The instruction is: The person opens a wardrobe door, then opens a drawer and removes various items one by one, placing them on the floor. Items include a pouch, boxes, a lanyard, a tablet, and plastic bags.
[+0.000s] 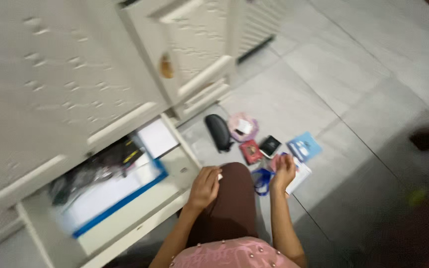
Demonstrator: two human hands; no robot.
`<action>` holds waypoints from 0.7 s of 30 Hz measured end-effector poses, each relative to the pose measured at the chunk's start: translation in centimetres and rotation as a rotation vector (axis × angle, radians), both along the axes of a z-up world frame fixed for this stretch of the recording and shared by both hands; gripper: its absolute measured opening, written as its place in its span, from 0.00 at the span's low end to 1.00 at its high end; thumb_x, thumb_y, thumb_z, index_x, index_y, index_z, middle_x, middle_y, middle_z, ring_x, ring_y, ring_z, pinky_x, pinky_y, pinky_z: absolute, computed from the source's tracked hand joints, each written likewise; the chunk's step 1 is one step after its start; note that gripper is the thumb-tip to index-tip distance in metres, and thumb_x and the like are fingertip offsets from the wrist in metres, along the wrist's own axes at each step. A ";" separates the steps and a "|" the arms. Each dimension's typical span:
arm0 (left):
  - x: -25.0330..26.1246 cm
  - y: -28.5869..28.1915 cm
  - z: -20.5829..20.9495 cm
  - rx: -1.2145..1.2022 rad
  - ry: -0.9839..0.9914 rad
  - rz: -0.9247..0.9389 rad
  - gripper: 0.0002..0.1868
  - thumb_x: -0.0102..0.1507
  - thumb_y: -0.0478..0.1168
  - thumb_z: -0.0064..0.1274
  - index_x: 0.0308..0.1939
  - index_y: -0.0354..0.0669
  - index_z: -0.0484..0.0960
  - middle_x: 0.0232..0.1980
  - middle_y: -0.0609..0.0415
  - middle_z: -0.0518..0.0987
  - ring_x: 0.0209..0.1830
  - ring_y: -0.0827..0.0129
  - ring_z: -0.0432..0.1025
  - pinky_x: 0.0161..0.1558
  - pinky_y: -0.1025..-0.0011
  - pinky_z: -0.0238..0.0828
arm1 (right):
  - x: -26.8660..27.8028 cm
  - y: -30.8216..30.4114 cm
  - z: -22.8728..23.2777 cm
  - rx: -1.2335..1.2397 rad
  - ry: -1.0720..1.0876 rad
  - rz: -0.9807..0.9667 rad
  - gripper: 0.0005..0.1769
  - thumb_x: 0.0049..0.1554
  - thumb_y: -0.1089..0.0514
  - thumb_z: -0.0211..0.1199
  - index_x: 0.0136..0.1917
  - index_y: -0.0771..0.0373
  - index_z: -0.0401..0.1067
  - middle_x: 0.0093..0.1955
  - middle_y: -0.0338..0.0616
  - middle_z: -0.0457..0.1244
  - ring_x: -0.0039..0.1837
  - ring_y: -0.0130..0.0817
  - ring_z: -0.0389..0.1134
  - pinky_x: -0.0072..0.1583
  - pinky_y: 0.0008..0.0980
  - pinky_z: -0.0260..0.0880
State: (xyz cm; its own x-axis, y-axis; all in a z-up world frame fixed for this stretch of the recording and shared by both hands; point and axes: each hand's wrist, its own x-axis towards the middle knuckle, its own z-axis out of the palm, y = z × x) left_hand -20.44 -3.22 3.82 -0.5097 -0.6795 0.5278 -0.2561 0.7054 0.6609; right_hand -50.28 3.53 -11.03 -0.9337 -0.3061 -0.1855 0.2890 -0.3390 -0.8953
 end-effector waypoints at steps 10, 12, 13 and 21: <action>15.7 0.3 -4.3 0.137 -0.268 0.532 0.08 0.63 0.34 0.51 0.44 0.36 0.80 0.43 0.42 0.80 0.44 0.45 0.75 0.48 0.53 0.72 | 27.5 -9.0 5.8 -0.034 -0.052 1.046 0.13 0.62 0.61 0.59 0.59 0.67 0.71 0.45 0.41 0.65 0.46 0.28 0.66 0.53 0.29 0.71; 16.6 0.4 -6.1 0.287 -0.273 0.478 0.13 0.58 0.35 0.52 0.46 0.37 0.81 0.43 0.42 0.80 0.44 0.45 0.75 0.47 0.54 0.72 | 30.3 -13.0 3.7 -0.007 -0.190 1.142 0.09 0.61 0.64 0.57 0.55 0.67 0.71 0.43 0.42 0.65 0.44 0.29 0.65 0.49 0.31 0.69; 16.8 0.4 -6.9 0.359 -0.273 0.449 0.15 0.56 0.35 0.53 0.47 0.37 0.82 0.43 0.41 0.80 0.44 0.45 0.75 0.46 0.54 0.73 | 31.4 -14.9 2.4 0.079 -0.151 1.112 0.08 0.60 0.66 0.56 0.53 0.67 0.70 0.42 0.42 0.64 0.43 0.30 0.65 0.47 0.31 0.69; 17.5 0.5 -7.5 0.210 -0.256 0.384 0.09 0.60 0.35 0.52 0.42 0.34 0.78 0.43 0.40 0.80 0.43 0.44 0.75 0.46 0.52 0.73 | 35.6 -21.9 -3.8 0.148 -0.450 0.783 0.09 0.55 0.69 0.61 0.43 0.57 0.67 0.38 0.36 0.63 0.38 0.27 0.64 0.38 0.26 0.66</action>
